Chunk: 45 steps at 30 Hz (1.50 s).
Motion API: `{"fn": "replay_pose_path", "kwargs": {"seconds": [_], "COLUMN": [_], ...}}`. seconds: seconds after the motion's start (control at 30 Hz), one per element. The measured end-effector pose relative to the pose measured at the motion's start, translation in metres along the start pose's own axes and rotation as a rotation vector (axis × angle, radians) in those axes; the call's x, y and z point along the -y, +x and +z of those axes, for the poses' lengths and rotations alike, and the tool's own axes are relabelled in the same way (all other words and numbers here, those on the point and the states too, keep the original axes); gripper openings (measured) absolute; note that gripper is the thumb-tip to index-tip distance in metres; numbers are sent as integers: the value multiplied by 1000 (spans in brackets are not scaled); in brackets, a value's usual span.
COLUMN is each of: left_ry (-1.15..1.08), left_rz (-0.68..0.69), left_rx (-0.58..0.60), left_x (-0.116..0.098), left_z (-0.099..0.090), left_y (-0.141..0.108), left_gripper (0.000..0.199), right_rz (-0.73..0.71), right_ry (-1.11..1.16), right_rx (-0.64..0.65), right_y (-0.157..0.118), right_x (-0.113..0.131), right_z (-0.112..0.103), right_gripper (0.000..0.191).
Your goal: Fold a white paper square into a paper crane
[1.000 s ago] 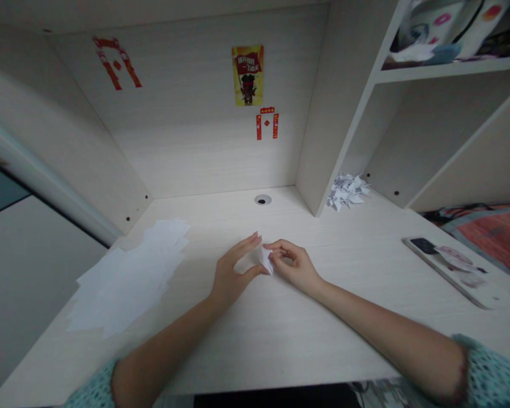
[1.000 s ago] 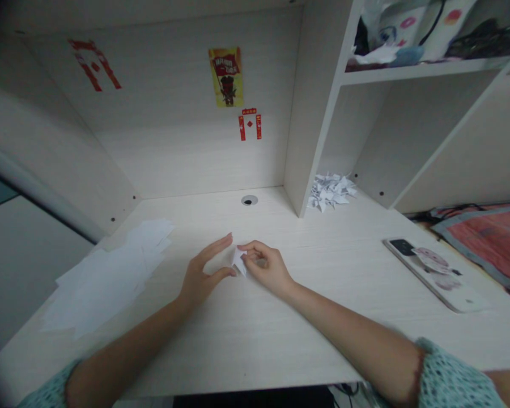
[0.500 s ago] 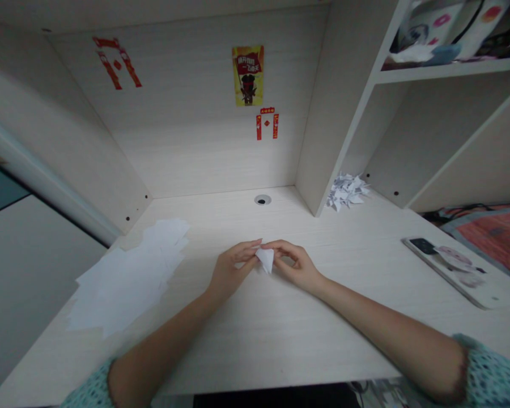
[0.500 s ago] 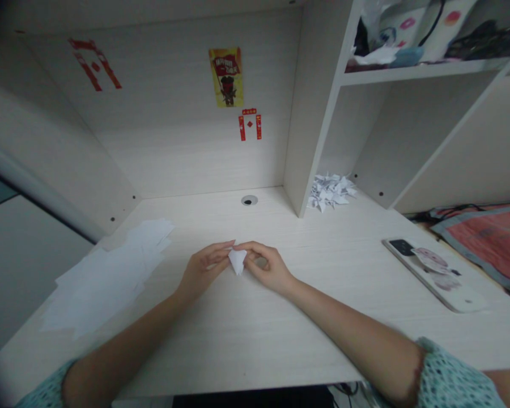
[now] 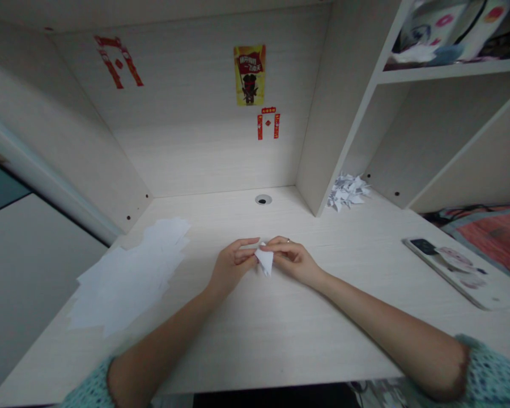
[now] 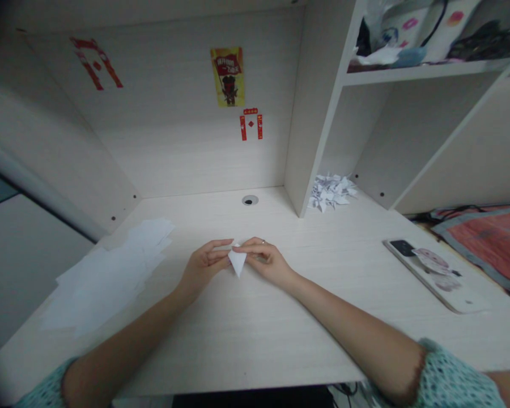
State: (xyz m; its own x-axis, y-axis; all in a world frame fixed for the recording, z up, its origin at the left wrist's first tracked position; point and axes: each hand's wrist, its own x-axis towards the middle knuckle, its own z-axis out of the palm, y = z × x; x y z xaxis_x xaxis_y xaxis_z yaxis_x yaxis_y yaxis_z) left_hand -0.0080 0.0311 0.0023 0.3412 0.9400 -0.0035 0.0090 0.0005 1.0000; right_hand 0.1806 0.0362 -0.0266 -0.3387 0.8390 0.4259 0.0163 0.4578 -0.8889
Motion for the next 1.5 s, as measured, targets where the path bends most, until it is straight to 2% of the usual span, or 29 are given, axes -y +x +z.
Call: {"fn": "replay_pose_path", "kwargs": {"seconds": [0.17, 0.53, 0.73, 0.9, 1.07, 1.2, 1.4, 1.5], "left_ry": [28, 70, 161, 248, 286, 244, 90, 23], "left_rz": [-6, 29, 81, 130, 141, 100, -63, -98], "left_rx": [-7, -42, -67, -97, -80, -41, -65, -66], "left_x": [-1, 4, 11, 7, 4, 8, 15, 14], "left_z": [-1, -2, -6, -7, -10, -12, -8, -6], "left_y": [0, 3, 5, 4, 4, 7, 9, 9], "left_gripper": [40, 29, 25, 18, 16, 17, 22, 26], "right_rz": [43, 291, 325, 345, 386, 413, 415, 424], "right_ry": [60, 251, 257, 250, 262, 283, 317, 365], "right_rx": [26, -101, -115, -105, -87, -125, -156, -186], "right_y": [2, 1, 1, 0, 0, 1, 2, 2], "right_x": [-6, -14, -12, -12, -15, -16, -10, -8], "right_z": [-5, -3, -5, -6, -8, -7, -4, 0], "right_gripper": [23, 19, 20, 21, 21, 20, 18, 18]}}
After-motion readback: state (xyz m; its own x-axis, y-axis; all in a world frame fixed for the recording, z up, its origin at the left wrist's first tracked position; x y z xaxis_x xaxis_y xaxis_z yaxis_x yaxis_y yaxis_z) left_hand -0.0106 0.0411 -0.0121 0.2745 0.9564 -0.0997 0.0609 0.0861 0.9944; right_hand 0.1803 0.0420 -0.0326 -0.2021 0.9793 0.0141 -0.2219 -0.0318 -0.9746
